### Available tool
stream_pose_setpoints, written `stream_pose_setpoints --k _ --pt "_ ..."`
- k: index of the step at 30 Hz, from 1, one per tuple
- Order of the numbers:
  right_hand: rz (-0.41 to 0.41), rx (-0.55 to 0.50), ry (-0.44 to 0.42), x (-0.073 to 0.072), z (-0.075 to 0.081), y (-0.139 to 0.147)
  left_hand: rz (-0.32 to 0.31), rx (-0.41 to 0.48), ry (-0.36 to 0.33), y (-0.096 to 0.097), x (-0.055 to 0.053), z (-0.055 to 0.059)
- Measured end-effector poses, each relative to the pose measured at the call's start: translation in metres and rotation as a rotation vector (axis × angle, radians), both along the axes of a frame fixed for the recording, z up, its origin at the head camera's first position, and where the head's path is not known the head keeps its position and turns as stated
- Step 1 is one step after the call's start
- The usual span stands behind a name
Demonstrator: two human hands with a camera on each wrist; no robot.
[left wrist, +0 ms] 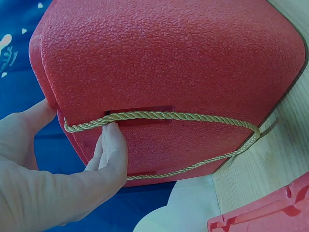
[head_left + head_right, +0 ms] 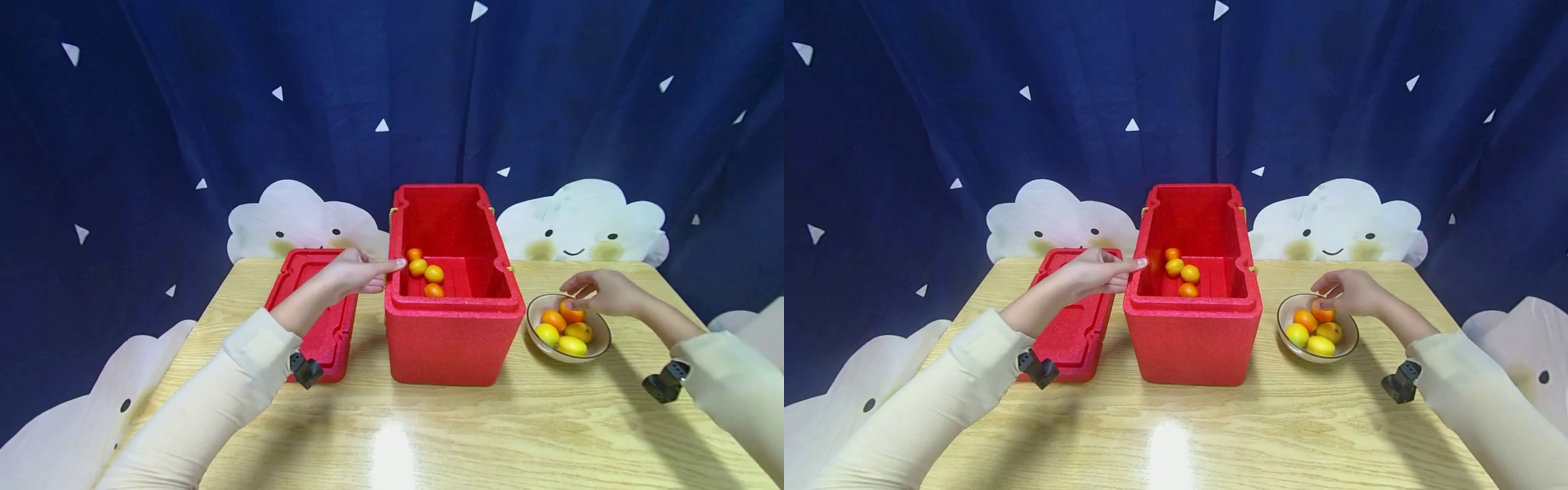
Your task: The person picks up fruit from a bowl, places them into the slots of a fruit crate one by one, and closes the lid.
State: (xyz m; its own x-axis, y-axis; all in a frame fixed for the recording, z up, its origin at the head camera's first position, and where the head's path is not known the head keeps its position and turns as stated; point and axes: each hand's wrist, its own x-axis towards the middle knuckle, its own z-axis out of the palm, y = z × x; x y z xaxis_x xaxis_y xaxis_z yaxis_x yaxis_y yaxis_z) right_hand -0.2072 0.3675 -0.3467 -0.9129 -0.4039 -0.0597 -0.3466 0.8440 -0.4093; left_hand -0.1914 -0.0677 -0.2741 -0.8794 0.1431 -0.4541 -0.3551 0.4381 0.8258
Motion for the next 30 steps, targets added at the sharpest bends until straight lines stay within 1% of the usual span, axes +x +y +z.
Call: stream_pose_setpoints --k 5,10,16,20,25,30 --pt "0.012 0.011 0.028 0.002 -0.007 0.004 0.004 0.004 -0.004 0.000 -0.001 -0.002" --pt "0.008 0.035 0.055 0.005 -0.009 0.003 0.003 0.015 0.001 0.000 -0.001 -0.002" --pt "0.005 0.017 0.039 0.008 -0.007 0.000 0.005 0.004 0.003 -0.001 -0.001 -0.001" --pt "0.001 0.022 0.042 0.007 -0.011 -0.002 0.007 -0.004 0.010 -0.002 0.000 0.000" --pt "0.016 0.069 0.094 0.008 -0.018 -0.002 0.003 0.007 0.008 -0.001 0.001 0.000" --pt "0.023 0.097 0.131 0.011 -0.020 -0.003 0.002 0.001 0.006 -0.001 0.002 0.001"
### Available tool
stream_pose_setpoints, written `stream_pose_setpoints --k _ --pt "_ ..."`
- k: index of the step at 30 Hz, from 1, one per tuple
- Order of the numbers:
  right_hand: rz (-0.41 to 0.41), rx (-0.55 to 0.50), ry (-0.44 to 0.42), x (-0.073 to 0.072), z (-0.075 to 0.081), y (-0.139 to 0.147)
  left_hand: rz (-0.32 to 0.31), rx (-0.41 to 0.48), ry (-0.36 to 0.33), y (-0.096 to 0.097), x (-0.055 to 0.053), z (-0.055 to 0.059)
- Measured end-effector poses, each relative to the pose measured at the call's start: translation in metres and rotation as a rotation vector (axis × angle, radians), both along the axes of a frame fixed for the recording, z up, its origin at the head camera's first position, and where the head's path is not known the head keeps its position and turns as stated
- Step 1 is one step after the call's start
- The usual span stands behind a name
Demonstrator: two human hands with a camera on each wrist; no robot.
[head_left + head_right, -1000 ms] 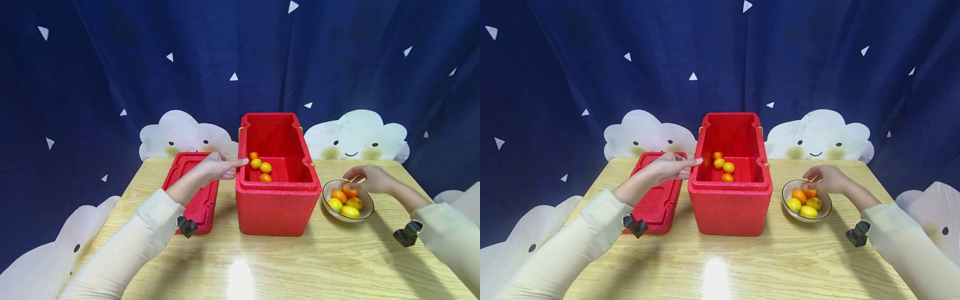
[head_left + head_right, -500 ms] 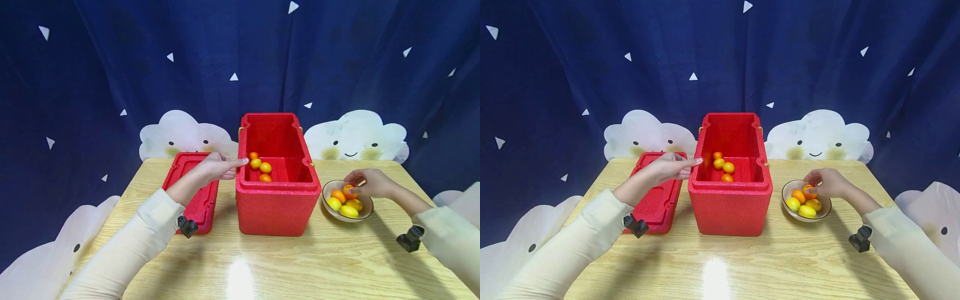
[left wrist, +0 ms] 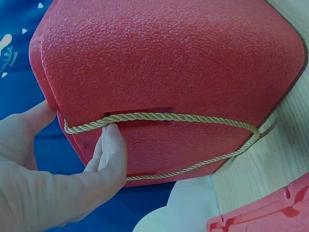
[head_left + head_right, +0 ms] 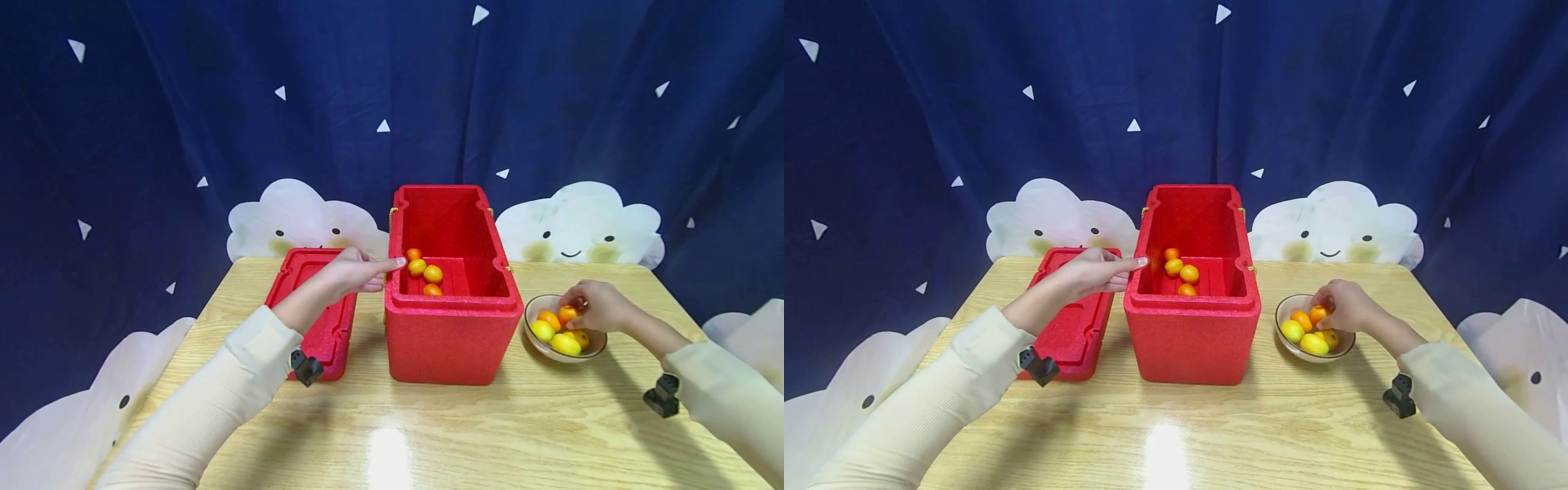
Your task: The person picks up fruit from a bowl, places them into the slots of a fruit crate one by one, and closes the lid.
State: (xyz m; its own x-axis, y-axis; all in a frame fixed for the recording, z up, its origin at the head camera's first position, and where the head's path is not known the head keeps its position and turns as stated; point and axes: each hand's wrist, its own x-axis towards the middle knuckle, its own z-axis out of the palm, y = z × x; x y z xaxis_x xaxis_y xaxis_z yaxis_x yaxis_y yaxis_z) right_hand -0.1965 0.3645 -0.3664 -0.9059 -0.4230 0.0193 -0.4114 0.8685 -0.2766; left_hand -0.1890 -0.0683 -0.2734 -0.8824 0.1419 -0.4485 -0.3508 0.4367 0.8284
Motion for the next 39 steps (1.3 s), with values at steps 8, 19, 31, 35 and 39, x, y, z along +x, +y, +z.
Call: stream_pose_setpoints --k 8,19,31,35,39 --pt "0.015 0.011 0.035 0.001 -0.002 0.002 0.005 0.003 -0.001 0.000 0.000 0.000" --pt "0.001 -0.003 0.002 0.002 -0.002 0.005 0.010 0.021 -0.005 0.001 0.001 0.000" --pt "0.013 -0.093 -0.011 0.000 0.001 0.003 0.020 0.036 0.003 0.001 0.001 -0.001" --pt "0.001 -0.139 -0.041 0.000 0.002 -0.001 0.027 0.046 0.005 0.001 0.000 -0.003" --pt "-0.018 -0.185 -0.091 -0.001 0.003 -0.005 0.026 0.033 0.006 0.002 0.000 -0.003"
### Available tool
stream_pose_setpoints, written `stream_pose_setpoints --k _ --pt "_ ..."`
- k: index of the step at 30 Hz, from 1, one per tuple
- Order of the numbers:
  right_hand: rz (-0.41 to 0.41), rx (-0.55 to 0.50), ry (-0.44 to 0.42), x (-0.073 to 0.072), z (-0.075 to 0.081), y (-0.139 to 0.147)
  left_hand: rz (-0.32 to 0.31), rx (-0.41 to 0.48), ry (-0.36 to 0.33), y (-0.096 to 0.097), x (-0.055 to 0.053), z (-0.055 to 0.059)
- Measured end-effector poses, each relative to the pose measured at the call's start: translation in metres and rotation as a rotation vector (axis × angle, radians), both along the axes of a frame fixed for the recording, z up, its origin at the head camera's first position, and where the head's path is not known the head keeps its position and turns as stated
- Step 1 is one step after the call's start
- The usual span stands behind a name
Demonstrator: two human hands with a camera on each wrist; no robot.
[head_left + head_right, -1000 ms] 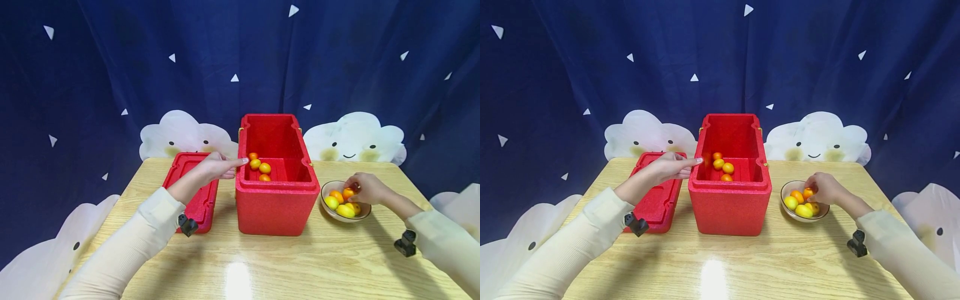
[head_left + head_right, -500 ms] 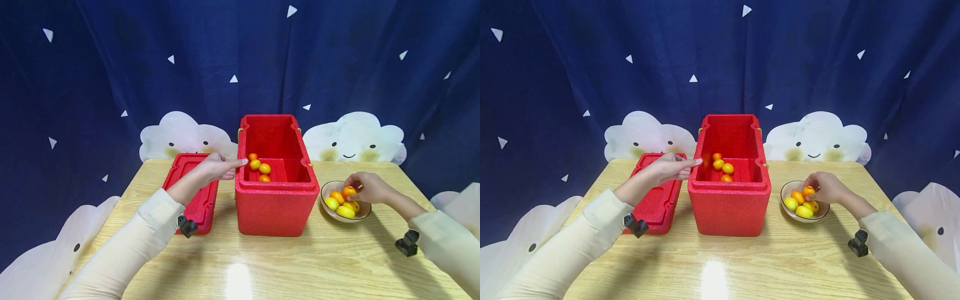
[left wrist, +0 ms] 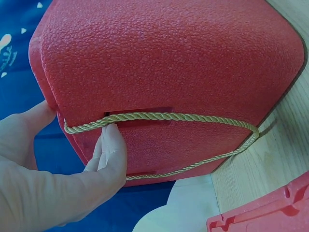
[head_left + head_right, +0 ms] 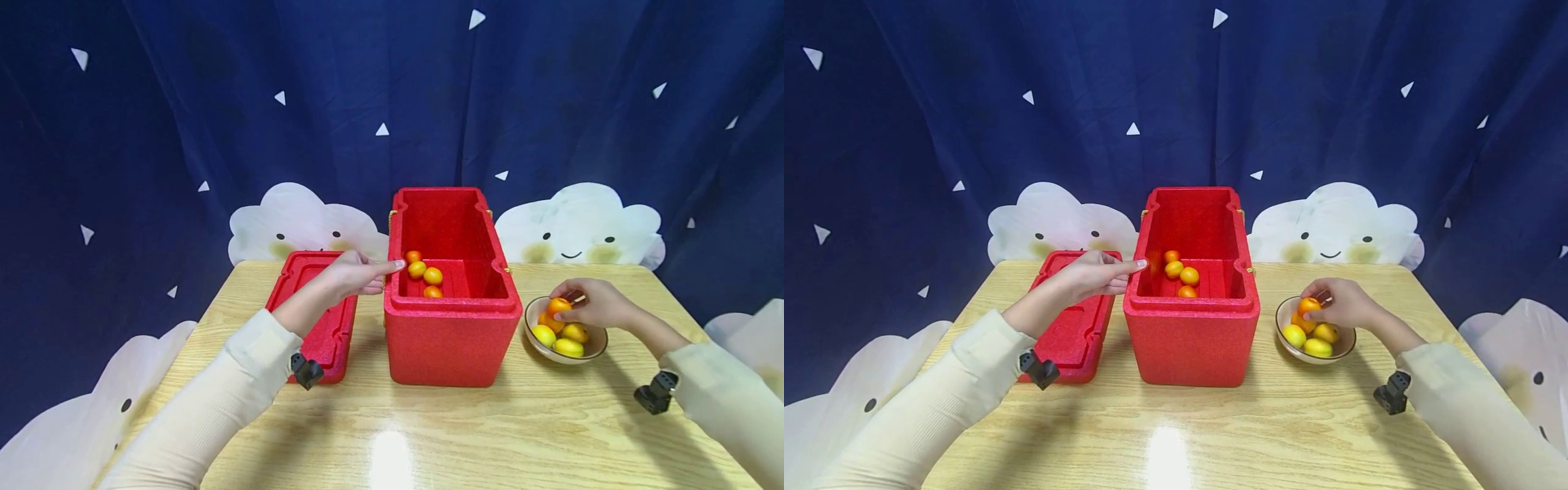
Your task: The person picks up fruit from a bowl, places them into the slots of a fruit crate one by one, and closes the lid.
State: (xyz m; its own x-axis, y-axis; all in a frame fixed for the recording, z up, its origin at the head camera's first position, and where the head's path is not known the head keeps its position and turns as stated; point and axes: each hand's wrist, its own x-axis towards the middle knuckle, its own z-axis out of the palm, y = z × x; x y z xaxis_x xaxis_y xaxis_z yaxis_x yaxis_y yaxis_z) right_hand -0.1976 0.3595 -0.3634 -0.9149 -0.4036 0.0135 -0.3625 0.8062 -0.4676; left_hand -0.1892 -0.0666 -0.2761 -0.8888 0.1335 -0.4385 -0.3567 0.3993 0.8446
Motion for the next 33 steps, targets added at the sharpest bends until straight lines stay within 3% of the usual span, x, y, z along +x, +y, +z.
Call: stream_pose_setpoints --k 8,15,33 --pt "-0.019 -0.073 -0.064 -0.007 0.005 -0.008 -0.012 -0.011 0.001 0.000 0.003 0.003" --pt "0.015 -0.142 -0.040 -0.014 0.013 -0.016 -0.016 -0.012 0.006 0.000 0.003 0.003" --pt "0.040 -0.190 -0.025 -0.033 0.055 -0.038 -0.009 0.004 0.000 0.000 0.003 0.001"
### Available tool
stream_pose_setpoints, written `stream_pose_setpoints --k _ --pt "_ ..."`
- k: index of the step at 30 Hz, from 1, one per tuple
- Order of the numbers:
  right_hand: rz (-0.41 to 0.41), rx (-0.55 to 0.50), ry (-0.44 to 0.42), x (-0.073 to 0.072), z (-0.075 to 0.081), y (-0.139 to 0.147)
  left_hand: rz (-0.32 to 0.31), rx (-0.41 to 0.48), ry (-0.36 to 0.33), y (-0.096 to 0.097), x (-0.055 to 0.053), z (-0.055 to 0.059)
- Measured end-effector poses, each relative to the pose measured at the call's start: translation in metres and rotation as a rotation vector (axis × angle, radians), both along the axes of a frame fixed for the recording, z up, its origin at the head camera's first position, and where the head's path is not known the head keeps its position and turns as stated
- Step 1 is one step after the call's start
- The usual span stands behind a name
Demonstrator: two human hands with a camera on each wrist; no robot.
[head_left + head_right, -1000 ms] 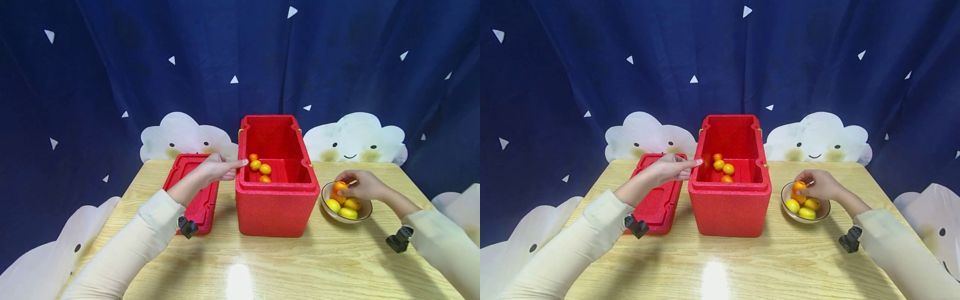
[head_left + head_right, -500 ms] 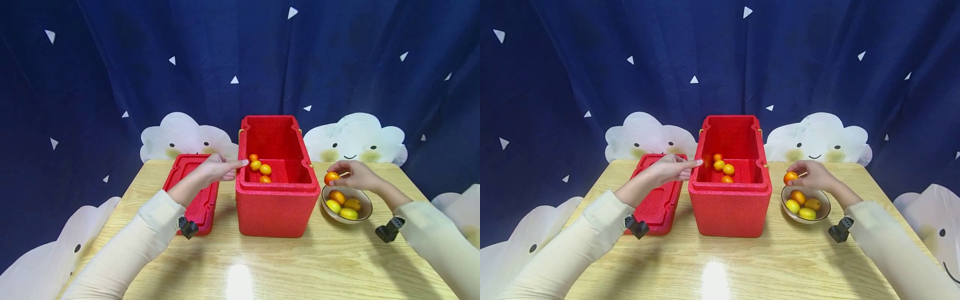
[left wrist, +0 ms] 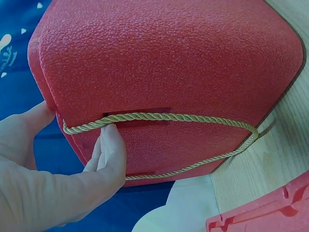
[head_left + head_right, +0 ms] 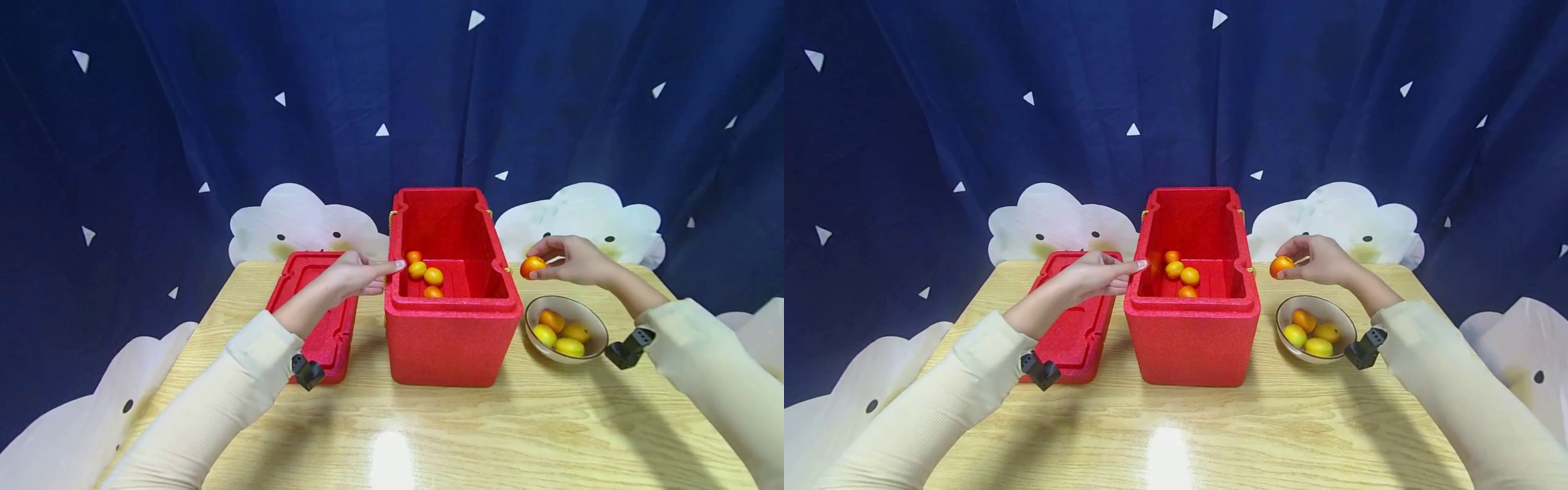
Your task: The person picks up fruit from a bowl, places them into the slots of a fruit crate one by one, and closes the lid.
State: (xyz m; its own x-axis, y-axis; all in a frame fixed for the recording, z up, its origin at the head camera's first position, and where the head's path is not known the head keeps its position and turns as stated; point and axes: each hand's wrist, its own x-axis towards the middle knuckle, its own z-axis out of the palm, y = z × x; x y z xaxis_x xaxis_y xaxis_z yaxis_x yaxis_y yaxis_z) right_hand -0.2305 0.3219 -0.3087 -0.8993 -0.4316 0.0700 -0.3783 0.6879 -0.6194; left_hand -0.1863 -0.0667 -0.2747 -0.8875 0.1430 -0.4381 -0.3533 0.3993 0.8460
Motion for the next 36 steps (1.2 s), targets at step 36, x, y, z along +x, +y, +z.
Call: stream_pose_setpoints --k 36 --pt "-0.021 0.056 0.032 -0.023 0.074 -0.041 0.018 0.007 -0.001 0.000 -0.001 -0.001"
